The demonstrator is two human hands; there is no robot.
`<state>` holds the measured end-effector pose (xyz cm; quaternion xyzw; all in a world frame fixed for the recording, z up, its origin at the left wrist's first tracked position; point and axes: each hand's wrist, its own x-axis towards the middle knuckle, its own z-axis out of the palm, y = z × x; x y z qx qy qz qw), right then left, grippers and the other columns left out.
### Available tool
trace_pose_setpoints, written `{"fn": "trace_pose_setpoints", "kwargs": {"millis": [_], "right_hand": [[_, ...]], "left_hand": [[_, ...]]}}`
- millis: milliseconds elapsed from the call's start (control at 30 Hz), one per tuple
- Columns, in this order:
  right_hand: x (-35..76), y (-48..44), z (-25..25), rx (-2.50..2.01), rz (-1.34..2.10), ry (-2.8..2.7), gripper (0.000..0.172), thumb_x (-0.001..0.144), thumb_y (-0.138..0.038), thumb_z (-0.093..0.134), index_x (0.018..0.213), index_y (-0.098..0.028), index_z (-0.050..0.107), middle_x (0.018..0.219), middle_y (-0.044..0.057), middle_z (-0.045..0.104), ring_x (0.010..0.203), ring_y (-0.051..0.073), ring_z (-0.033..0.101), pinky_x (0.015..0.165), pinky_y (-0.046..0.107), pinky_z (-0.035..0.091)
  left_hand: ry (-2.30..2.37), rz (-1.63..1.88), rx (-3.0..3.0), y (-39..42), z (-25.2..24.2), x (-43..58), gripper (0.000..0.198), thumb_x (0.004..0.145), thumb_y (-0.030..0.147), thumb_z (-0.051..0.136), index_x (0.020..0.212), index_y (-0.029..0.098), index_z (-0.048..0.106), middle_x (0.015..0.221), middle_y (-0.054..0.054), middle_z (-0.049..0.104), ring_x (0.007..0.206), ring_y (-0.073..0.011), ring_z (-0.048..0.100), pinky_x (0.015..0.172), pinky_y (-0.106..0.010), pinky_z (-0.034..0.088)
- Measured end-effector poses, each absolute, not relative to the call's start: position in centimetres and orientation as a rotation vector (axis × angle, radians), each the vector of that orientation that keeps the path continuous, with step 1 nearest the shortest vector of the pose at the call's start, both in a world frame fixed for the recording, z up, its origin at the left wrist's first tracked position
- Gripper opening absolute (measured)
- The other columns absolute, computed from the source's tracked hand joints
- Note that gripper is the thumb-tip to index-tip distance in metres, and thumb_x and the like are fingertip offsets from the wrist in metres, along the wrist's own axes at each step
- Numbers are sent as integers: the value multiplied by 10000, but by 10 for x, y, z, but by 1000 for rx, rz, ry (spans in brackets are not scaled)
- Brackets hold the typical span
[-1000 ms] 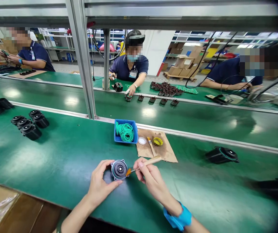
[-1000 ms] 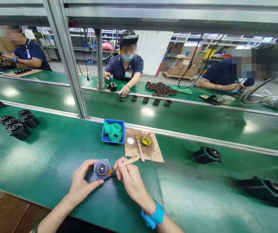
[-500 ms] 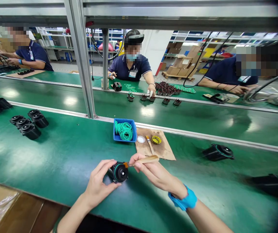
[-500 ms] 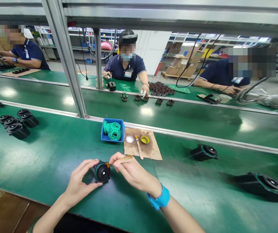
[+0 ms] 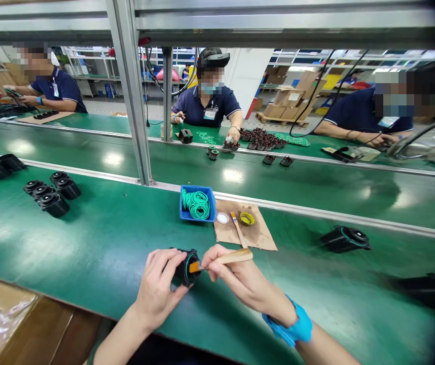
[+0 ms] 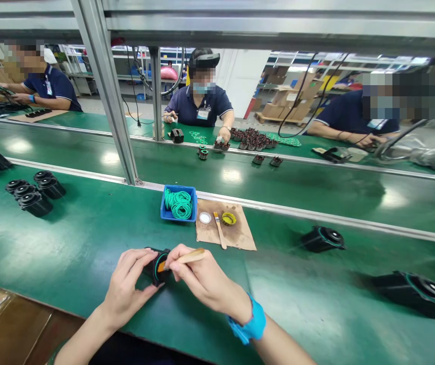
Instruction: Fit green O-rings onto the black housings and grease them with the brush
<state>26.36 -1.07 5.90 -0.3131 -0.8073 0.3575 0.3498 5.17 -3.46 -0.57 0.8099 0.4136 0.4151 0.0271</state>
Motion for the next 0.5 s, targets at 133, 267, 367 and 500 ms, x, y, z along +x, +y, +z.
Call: {"fn": "trace_pose_setpoints", "kwargs": {"millis": [133,267,367,500], "right_hand": [[258,-20,50,-883,733,-1911,353,1029,-332,375,764,-193,563,750,27,599,653,124,595,615,240,483],[250,-25,47,-826,583,-1964,221,1015,-244,413,869,-200,574,728,15,611,651,129,579,630,249,485],[245,-30,46,-752,586,-1995,161,1003,-210,425,935,-197,571,776,36,642,665,141,567,637,265,495],[245,-35,44,-648,625,-2078,138,984,-184,430,971,-185,567,768,49,629,658,159,528,591,281,473]], "left_hand": [[1331,1265,2488,-36,-5,52,394,837,197,654,1205,173,517,1066,-121,644,979,-271,628,834,-425,518],[1339,1274,2518,-37,-4,53,416,841,154,622,1235,185,494,1073,-114,640,993,-267,621,856,-421,497],[1338,1301,2541,-37,-4,53,414,849,151,615,1244,185,496,1065,-111,642,1001,-268,621,865,-418,490],[1321,1303,2561,-37,-5,51,434,846,147,623,1259,174,494,1076,-121,635,1028,-277,612,889,-424,483]]}}
